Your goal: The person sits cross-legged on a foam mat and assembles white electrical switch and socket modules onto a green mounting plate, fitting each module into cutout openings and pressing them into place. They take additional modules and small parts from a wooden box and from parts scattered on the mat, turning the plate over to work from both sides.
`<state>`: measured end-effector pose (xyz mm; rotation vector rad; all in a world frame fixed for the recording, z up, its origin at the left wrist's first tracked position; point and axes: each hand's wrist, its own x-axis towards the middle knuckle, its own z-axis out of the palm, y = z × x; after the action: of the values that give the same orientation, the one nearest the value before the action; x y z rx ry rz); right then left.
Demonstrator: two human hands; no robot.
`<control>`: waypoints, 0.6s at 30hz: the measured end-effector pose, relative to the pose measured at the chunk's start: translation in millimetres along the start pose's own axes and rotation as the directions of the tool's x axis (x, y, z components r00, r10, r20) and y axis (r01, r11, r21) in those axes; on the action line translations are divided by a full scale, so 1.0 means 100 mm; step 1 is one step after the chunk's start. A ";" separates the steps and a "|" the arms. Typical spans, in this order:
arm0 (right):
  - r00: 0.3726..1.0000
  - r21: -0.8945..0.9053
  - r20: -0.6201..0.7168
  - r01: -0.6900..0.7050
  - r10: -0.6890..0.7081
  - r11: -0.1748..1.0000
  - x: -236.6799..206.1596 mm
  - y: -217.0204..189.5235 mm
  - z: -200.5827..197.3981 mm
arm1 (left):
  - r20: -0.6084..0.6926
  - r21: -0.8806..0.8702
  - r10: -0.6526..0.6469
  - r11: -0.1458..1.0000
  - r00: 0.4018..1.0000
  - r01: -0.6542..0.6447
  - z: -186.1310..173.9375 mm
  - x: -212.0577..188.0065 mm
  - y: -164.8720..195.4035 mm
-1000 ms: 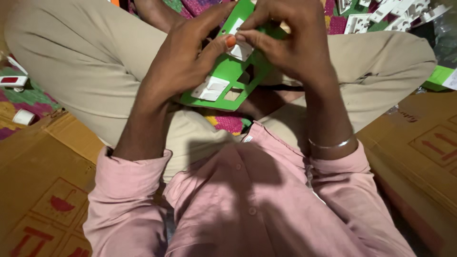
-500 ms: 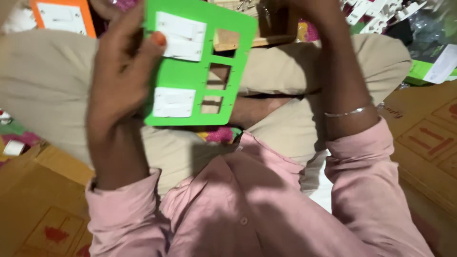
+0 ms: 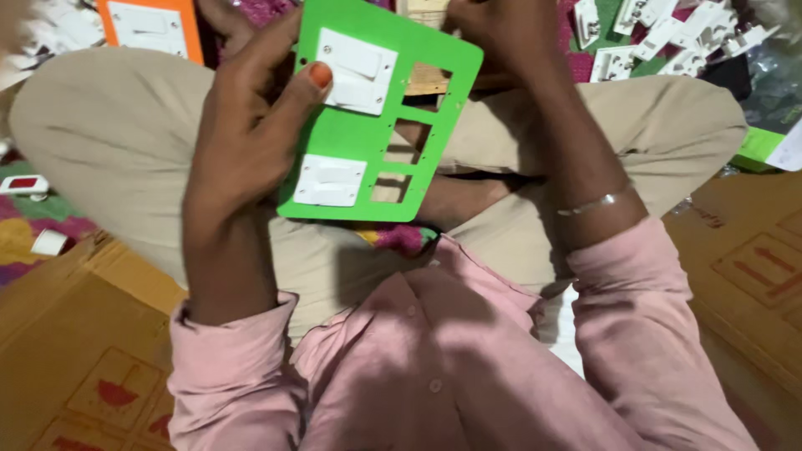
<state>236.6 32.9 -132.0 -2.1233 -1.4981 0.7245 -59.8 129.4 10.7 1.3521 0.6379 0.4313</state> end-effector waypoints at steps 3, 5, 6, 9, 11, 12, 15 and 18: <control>0.998 0.215 -0.066 0.016 -0.002 0.976 -0.23 -0.16 -0.39 | -0.026 0.011 0.008 1.000 1.000 -0.008 -0.01 -0.03 -0.05; 0.994 0.350 -0.109 0.030 0.009 0.936 -0.41 -0.32 -0.68 | -0.027 0.022 0.035 0.999 0.999 -0.035 0.02 -0.04 -0.10; 0.994 0.420 -0.108 0.069 -0.025 0.905 -0.49 -0.44 -0.74 | -0.027 0.039 0.038 0.999 0.999 -0.037 0.02 -0.05 -0.12; 0.973 0.621 -0.082 0.220 -0.217 0.753 -0.67 -0.79 -0.77 | -0.027 0.108 0.038 0.993 0.999 -0.035 0.05 -0.04 -0.17; 0.947 0.519 -0.094 0.310 -0.308 0.796 -0.71 -0.97 -0.71 | -0.023 0.150 0.046 0.988 0.999 -0.042 0.07 -0.04 -0.19; 0.938 0.479 -0.097 0.337 -0.333 0.810 -0.71 -1.03 -0.70 | -0.021 0.164 0.049 0.985 0.999 -0.045 0.08 -0.03 -0.19; 0.921 0.386 -0.109 0.386 -0.374 0.838 -0.69 -1.14 -0.66 | -0.021 0.196 0.053 0.979 0.998 -0.048 0.12 -0.03 -0.17; 0.919 0.378 -0.084 0.386 -0.385 0.841 -0.66 -1.14 -0.65 | -0.048 0.141 0.101 0.986 0.994 -0.093 0.15 -0.03 -0.15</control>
<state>178.3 2.8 0.0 -1.4686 -1.5610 0.7840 -53.4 113.8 -2.1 1.5118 0.6588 0.5122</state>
